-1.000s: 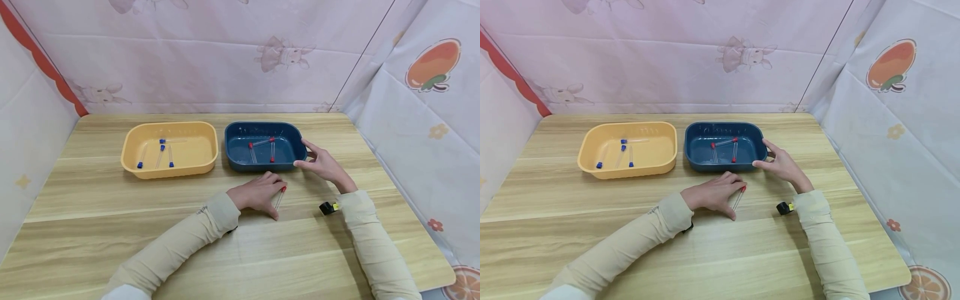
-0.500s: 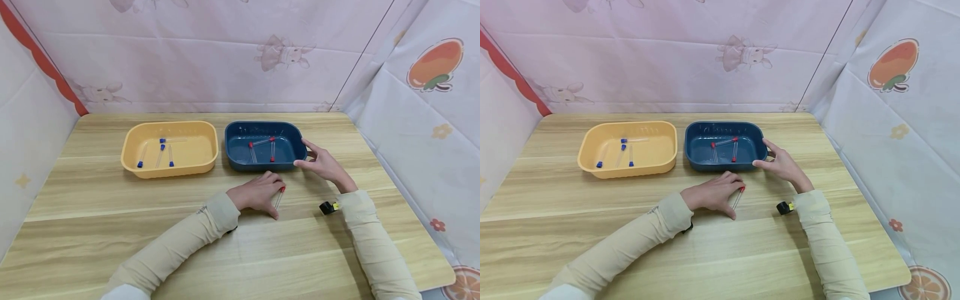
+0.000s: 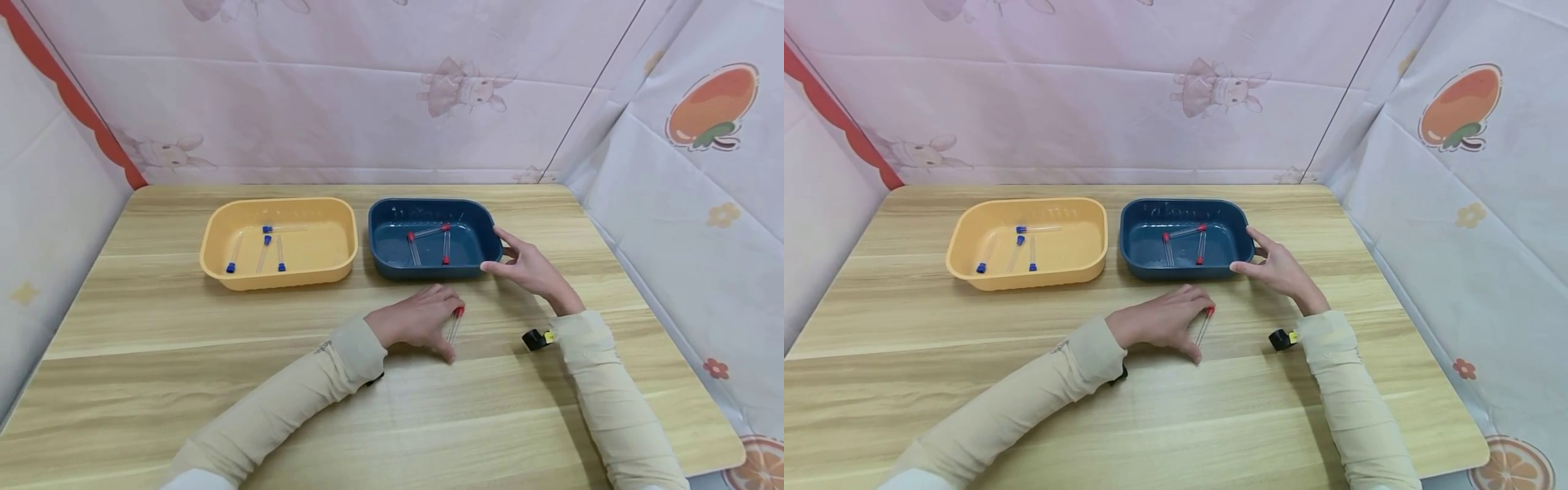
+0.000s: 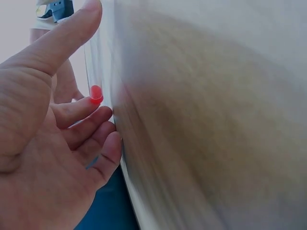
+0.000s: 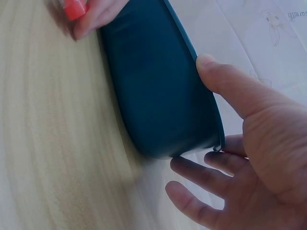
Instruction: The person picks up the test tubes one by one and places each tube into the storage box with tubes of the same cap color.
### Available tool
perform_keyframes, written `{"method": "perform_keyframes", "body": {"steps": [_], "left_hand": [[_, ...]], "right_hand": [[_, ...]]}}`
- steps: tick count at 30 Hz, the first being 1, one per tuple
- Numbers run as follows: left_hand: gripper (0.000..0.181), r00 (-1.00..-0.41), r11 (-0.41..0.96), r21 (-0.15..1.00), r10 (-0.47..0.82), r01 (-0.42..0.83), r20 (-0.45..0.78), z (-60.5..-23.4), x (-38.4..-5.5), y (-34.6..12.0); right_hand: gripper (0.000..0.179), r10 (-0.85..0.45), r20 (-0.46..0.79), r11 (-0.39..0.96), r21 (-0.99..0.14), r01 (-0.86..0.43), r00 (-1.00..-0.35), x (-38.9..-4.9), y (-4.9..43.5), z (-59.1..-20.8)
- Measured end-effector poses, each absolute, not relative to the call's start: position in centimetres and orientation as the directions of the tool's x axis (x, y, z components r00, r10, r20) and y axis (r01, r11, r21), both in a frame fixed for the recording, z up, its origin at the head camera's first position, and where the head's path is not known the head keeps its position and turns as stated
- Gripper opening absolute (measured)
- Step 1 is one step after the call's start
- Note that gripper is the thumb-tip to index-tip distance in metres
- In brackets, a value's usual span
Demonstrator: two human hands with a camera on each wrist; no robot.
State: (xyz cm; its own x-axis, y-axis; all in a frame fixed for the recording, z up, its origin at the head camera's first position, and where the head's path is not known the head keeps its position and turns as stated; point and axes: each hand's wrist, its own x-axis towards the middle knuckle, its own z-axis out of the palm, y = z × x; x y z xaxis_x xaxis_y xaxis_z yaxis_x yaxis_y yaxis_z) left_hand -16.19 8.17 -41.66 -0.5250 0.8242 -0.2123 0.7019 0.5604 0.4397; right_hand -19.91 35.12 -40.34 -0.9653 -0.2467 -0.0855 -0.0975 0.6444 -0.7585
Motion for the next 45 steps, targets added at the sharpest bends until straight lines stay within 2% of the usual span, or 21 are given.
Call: {"method": "perform_keyframes", "body": {"steps": [9,25,38,45], "left_hand": [[0.095,-0.533,0.549,0.467,0.826,0.693,-0.182,-41.6,-15.6,7.4],[0.098,-0.598,0.552,0.558,0.792,0.62,-0.12,-39.4,-15.1,4.2],[0.101,-0.674,0.57,0.573,0.738,0.589,-0.04,-36.2,-16.2,1.9],[0.101,-0.696,0.583,0.557,0.718,0.591,-0.013,-34.5,-17.8,1.3]], "right_hand": [[0.09,-0.243,-0.084,0.648,-0.755,-0.098,-0.966,-19.9,35.4,-40.4],[0.09,-0.258,-0.075,0.637,-0.762,-0.112,-0.963,-19.8,35.4,-40.5],[0.09,-0.246,-0.076,0.647,-0.756,-0.105,-0.966,-19.8,35.3,-40.5],[0.09,-0.241,-0.079,0.641,-0.761,-0.098,-0.967,-19.9,35.3,-40.5]]}}
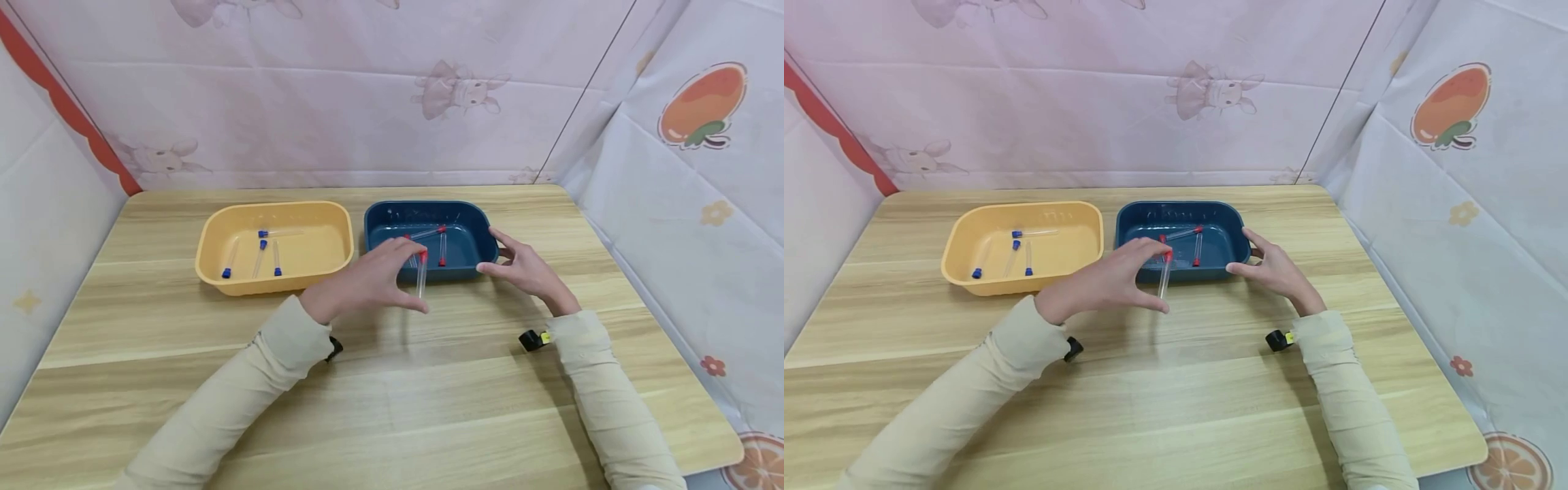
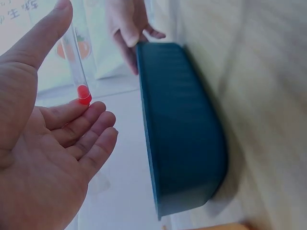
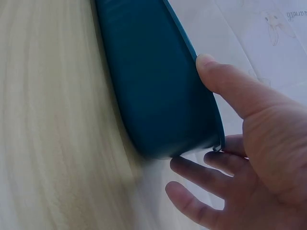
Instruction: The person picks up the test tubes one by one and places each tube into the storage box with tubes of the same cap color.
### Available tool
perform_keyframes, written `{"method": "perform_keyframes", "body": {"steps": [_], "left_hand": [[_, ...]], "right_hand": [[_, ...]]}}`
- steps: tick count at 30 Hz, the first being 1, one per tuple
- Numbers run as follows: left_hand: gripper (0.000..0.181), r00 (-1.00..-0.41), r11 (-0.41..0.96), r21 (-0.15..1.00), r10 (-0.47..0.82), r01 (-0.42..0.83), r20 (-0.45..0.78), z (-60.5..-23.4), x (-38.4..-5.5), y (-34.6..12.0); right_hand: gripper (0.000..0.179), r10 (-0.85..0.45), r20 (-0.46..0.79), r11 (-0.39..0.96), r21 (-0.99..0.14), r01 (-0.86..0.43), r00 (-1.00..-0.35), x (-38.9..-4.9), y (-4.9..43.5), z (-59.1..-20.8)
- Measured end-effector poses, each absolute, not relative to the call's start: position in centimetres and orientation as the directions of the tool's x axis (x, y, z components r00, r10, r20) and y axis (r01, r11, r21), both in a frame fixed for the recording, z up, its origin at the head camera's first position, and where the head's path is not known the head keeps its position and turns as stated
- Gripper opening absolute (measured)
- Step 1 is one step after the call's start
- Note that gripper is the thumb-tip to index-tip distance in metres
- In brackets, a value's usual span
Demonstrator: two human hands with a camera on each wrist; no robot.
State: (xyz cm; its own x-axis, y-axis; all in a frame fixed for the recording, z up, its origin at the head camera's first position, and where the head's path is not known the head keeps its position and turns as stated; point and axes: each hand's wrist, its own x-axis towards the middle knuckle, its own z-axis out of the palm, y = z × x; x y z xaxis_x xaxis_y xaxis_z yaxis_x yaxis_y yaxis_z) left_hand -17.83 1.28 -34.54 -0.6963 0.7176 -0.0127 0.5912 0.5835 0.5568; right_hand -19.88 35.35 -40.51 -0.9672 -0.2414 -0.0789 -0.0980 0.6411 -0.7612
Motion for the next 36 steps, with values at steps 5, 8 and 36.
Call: {"method": "perform_keyframes", "body": {"steps": [5,8,36], "left_hand": [[0.099,-0.708,0.588,0.547,0.706,0.596,0.012,-33.9,-19.1,1.2],[0.099,-0.713,0.591,0.548,0.701,0.592,0.014,-33.6,-19.7,1.2],[0.098,-0.76,0.64,0.584,0.648,0.499,-0.061,-35.5,-25.1,4.0]], "right_hand": [[0.09,-0.244,-0.075,0.642,-0.76,-0.103,-0.967,-19.9,35.3,-40.5],[0.091,-0.244,-0.077,0.645,-0.757,-0.103,-0.967,-19.9,35.3,-40.4],[0.088,-0.248,-0.056,0.64,-0.759,-0.12,-0.967,-20.1,35.3,-40.7]]}}
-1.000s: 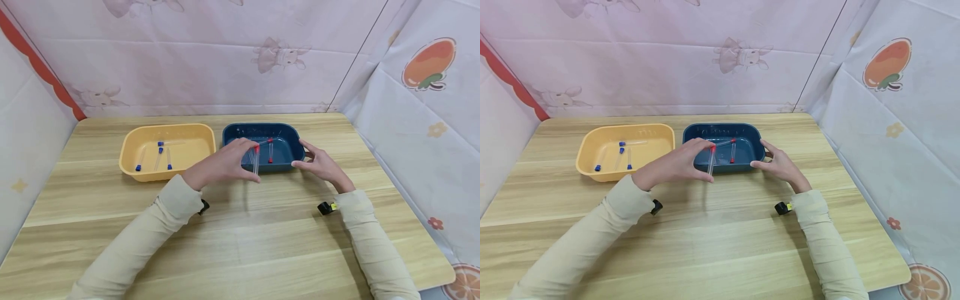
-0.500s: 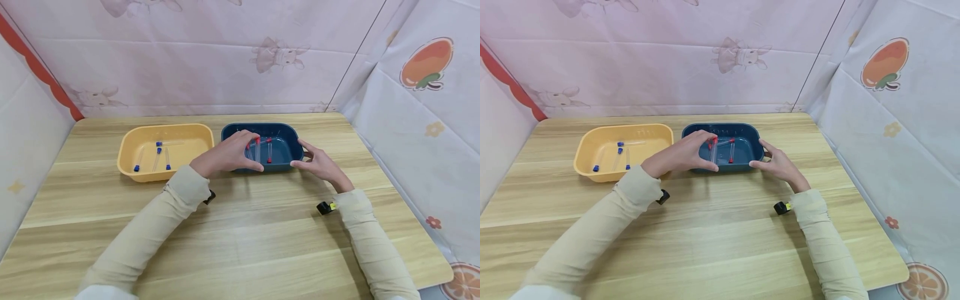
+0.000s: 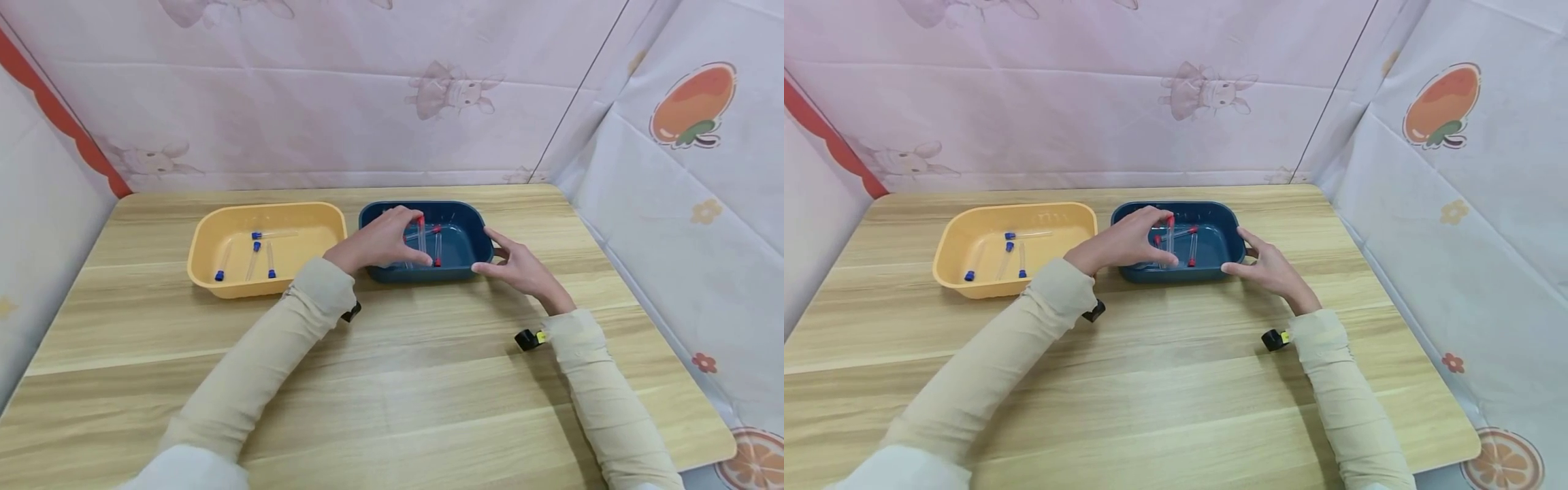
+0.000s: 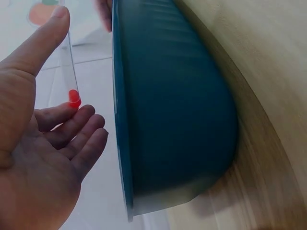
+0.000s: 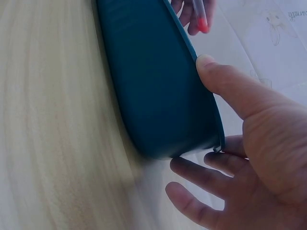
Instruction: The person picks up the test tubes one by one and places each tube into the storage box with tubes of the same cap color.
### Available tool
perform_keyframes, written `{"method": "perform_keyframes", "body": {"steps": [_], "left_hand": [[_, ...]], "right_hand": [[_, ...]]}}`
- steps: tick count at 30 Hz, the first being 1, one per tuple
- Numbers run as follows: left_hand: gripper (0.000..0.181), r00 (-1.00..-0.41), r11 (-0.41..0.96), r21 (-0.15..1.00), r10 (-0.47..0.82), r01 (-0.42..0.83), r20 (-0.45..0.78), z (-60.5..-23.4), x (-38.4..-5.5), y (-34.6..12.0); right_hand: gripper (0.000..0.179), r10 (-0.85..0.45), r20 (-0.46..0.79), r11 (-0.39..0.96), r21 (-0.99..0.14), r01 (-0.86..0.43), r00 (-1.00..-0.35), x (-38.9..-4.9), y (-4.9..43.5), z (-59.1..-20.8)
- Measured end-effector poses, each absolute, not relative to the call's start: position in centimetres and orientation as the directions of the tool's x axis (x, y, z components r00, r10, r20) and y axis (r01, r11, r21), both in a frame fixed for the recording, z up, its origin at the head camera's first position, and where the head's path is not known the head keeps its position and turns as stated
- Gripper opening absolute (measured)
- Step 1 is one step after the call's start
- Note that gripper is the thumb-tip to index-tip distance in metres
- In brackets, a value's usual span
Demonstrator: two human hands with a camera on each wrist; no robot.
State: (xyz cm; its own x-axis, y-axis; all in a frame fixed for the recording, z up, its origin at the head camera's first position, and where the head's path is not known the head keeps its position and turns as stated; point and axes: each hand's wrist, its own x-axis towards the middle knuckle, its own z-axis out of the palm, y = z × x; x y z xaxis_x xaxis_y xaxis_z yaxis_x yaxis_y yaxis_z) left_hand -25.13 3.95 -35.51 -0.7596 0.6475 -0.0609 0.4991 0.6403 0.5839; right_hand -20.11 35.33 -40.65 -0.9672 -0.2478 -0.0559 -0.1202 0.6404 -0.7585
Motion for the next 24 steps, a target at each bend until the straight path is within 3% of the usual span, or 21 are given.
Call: {"method": "perform_keyframes", "body": {"steps": [24], "left_hand": [[0.096,-0.786,0.718,0.499,0.609,0.485,-0.112,-37.8,-27.2,6.4]], "right_hand": [[0.087,-0.25,-0.042,0.618,-0.776,-0.126,-0.967,-20.1,35.3,-40.7]]}}
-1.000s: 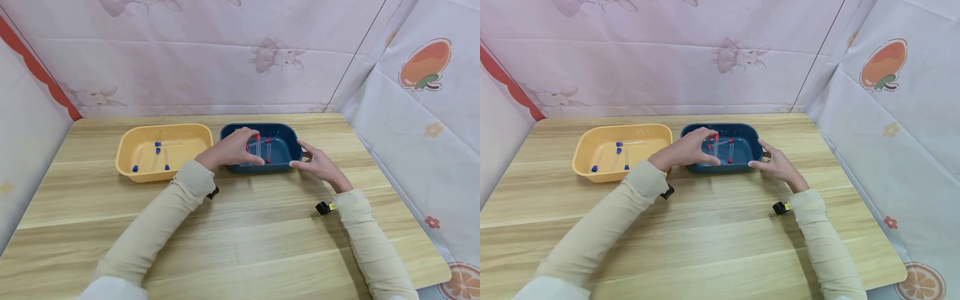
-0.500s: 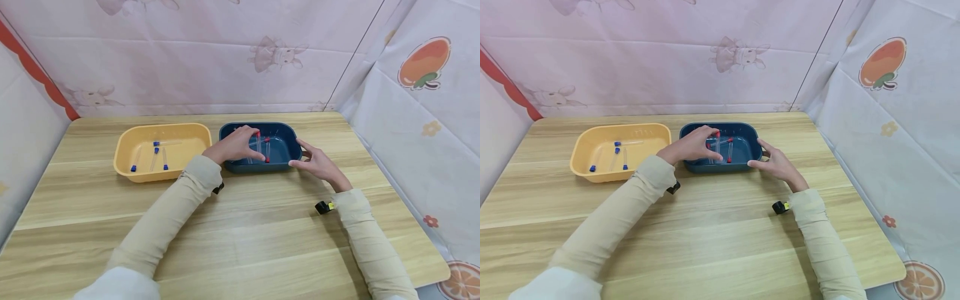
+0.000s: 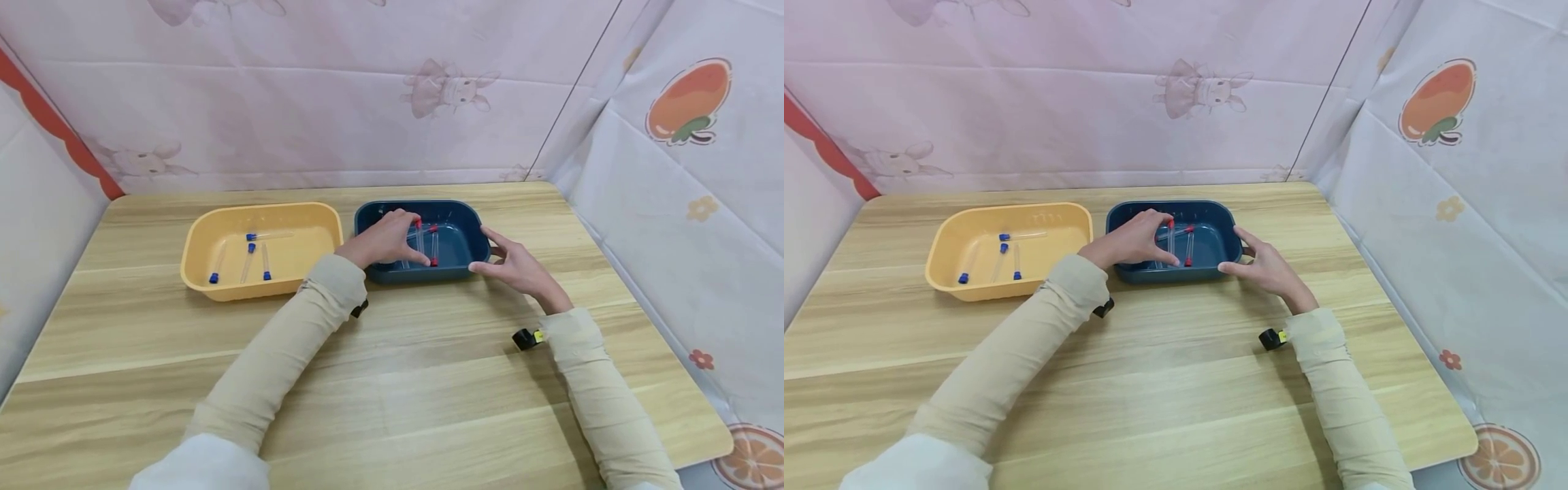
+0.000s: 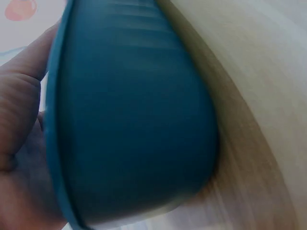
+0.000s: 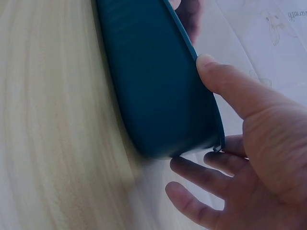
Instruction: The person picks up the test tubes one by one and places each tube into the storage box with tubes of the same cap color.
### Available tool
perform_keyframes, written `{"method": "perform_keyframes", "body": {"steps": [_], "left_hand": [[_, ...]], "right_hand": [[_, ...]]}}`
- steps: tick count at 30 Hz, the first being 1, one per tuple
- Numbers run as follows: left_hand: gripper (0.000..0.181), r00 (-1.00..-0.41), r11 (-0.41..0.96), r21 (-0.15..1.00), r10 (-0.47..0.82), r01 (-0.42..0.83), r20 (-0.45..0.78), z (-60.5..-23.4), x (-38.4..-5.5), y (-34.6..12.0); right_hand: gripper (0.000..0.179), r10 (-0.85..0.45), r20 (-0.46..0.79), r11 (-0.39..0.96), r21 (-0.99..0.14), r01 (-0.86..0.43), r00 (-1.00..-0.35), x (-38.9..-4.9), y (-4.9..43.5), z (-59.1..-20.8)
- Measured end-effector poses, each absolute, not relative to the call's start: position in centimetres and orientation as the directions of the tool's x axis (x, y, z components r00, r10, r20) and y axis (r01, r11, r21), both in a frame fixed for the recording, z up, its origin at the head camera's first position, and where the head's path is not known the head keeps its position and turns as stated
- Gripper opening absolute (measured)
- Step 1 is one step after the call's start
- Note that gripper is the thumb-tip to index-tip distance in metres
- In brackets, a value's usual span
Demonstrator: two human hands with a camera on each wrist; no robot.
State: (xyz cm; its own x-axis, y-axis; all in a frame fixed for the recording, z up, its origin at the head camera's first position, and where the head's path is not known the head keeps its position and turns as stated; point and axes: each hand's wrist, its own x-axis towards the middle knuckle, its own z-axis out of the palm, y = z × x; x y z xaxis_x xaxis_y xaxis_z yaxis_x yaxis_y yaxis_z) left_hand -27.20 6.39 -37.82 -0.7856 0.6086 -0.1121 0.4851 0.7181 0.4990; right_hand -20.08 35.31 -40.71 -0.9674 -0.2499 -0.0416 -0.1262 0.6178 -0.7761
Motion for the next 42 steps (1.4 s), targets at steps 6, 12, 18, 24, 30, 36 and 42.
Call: {"method": "perform_keyframes", "body": {"steps": [6,12,18,24,30,36,42], "left_hand": [[0.098,-0.791,0.741,0.468,0.597,0.481,-0.132,-38.5,-27.4,6.7],[0.097,-0.796,0.744,0.466,0.592,0.479,-0.126,-38.9,-27.5,6.8],[0.095,-0.793,0.733,0.478,0.598,0.484,-0.114,-39.2,-27.6,6.7],[0.092,-0.789,0.735,0.462,0.604,0.496,-0.114,-39.2,-27.5,6.8],[0.091,-0.786,0.744,0.436,0.607,0.507,-0.122,-39.1,-27.2,6.9],[0.093,-0.788,0.739,0.453,0.604,0.499,-0.119,-39.3,-27.3,7.1],[0.092,-0.791,0.734,0.468,0.602,0.493,-0.11,-39.2,-27.3,7.0]], "right_hand": [[0.088,-0.253,-0.056,0.618,-0.778,-0.117,-0.966,-20.0,35.1,-40.5],[0.09,-0.253,-0.063,0.624,-0.773,-0.113,-0.965,-20.1,35.0,-40.5],[0.09,-0.253,-0.062,0.626,-0.771,-0.115,-0.965,-20.1,35.0,-40.5],[0.09,-0.248,-0.067,0.626,-0.773,-0.107,-0.966,-20.1,35.0,-40.4],[0.088,-0.247,-0.061,0.623,-0.774,-0.11,-0.967,-19.9,35.1,-40.4],[0.087,-0.243,-0.049,0.624,-0.772,-0.118,-0.969,-19.8,35.1,-40.5],[0.087,-0.244,-0.052,0.62,-0.777,-0.114,-0.968,-19.8,35.1,-40.4]]}}
